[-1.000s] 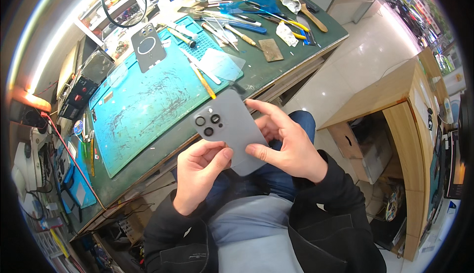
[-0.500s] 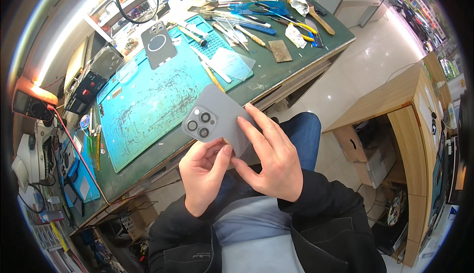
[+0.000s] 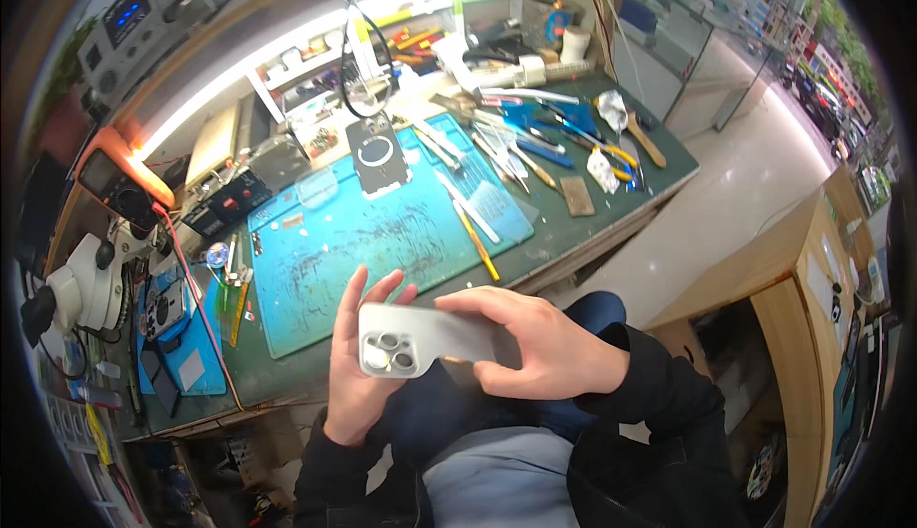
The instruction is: The person removes a protective film from a smartphone back cover, then uses a heat gun and a small brush to work on the camera module area. They peel off a circular component and continue applying heat and scraping residue from the same region.
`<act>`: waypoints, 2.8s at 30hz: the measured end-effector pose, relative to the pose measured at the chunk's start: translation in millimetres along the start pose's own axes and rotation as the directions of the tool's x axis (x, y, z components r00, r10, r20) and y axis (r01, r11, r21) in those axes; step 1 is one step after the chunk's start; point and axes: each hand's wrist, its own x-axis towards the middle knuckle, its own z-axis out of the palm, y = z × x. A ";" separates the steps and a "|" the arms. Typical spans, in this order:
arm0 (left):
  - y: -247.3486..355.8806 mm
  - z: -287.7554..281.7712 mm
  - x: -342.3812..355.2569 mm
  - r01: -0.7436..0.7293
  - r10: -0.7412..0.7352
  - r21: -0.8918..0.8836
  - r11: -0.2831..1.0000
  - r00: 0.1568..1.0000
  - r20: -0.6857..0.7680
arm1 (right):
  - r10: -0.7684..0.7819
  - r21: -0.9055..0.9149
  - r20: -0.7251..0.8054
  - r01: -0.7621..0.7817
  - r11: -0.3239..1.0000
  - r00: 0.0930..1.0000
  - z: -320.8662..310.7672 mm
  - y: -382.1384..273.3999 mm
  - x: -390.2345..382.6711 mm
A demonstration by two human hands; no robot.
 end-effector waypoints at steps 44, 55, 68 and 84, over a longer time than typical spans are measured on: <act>13.9 -91.1 6.0 -0.282 0.256 -0.009 0.959 0.882 -0.395 | -0.008 -0.243 -0.271 -0.060 0.968 0.962 -77.0 39.7 117.4; 3.6 -77.8 6.3 -0.338 0.388 0.200 0.920 0.860 -0.331 | -0.468 -0.629 0.240 0.504 0.593 0.851 10.3 -19.3 124.0; 1.0 -81.8 6.5 -0.372 0.416 0.200 0.907 0.867 -0.275 | -0.462 -0.635 0.272 0.518 0.573 0.844 19.7 -19.1 131.2; 0.6 -82.6 7.2 -0.371 0.409 0.180 0.911 0.868 -0.281 | -0.461 -0.665 0.292 0.525 0.532 0.838 14.8 -26.4 132.1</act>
